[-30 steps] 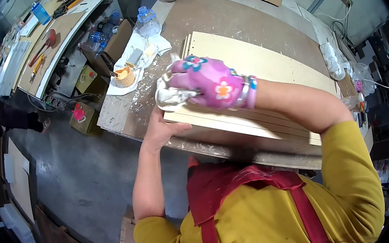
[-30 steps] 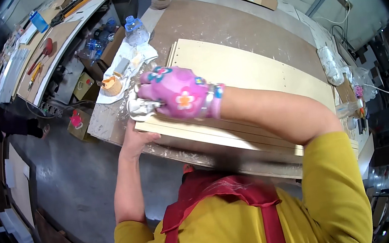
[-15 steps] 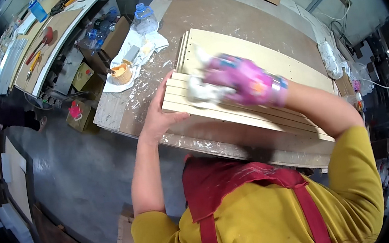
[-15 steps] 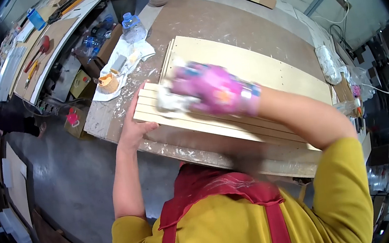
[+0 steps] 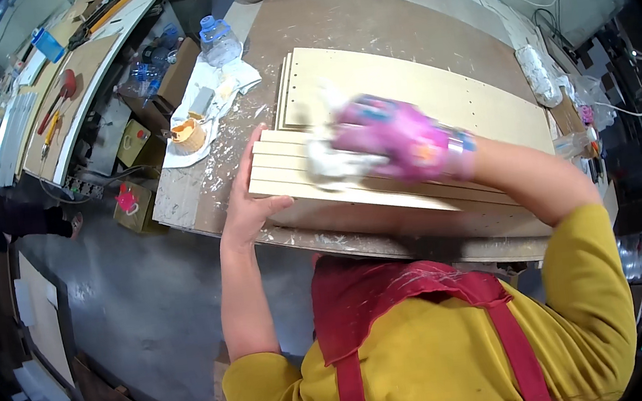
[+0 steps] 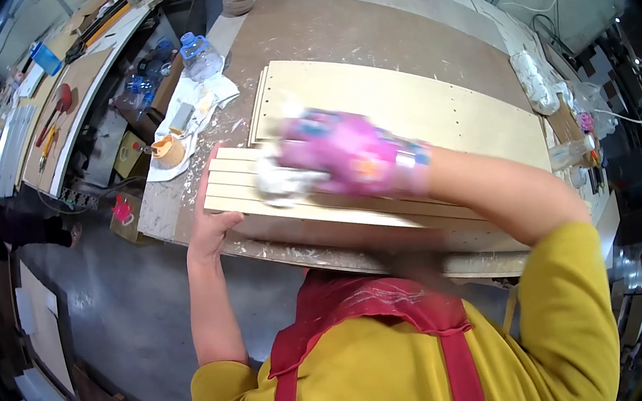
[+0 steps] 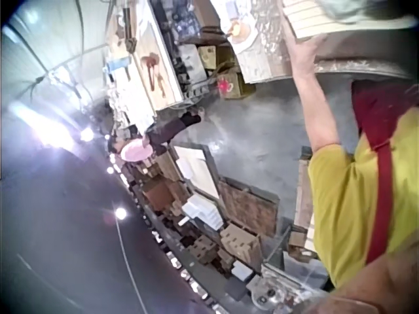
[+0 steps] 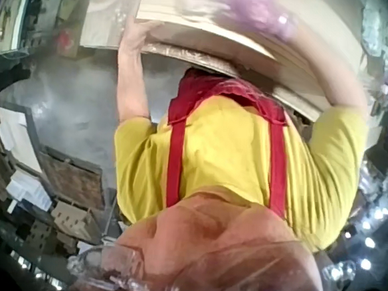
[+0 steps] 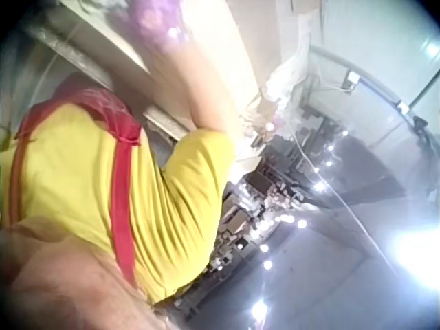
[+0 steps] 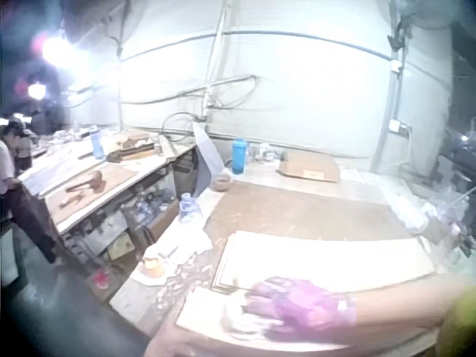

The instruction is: The person wipes the surface of light-colored wooden boards with a white cloth. They repeatedly pick up a clear bottle, pour liquid onto the cloth, and continue wiping the boards. The person also uses a small grey block to rub the edges of the wood.

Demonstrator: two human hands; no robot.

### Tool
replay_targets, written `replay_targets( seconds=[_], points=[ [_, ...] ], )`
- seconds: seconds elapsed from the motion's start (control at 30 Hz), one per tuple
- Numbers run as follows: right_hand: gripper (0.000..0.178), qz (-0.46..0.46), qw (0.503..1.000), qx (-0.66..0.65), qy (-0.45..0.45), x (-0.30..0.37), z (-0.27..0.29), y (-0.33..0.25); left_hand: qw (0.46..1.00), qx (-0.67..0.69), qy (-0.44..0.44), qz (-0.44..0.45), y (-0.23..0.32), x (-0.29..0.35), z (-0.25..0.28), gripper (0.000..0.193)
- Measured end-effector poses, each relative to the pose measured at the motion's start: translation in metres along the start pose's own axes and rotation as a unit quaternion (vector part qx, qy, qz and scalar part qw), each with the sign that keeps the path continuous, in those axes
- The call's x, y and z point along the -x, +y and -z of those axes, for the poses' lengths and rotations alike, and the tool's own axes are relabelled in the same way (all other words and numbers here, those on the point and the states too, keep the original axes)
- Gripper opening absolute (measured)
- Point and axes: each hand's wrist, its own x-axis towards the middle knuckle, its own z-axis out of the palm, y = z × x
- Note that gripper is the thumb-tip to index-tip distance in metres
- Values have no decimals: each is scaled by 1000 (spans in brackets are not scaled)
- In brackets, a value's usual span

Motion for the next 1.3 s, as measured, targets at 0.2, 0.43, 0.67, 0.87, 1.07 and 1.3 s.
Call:
replay_targets(
  seconds=[0.2,0.43,0.67,0.87,1.07,1.3],
  points=[
    [43,-116,988,71,-78,60,30,-18,1000,-13,-6,-13,-9,-5,-4,109],
    [38,-6,999,-3,49,-47,-21,-9,995,-5,53,89,-24,3,25,90],
    [40,-178,981,74,10,102,44,-33,998,-63,-9,-13,-6,-6,-8,97],
    [18,-87,980,-34,176,-53,-52,-24,992,-81,46,81,-59,23,97,61],
    [17,-177,960,52,213,34,-31,-43,995,-99,19,-14,-49,28,73,71],
    [33,-602,718,316,148,400,81,-85,991,-121,-58,-25,-25,13,64,84]
  ],
)
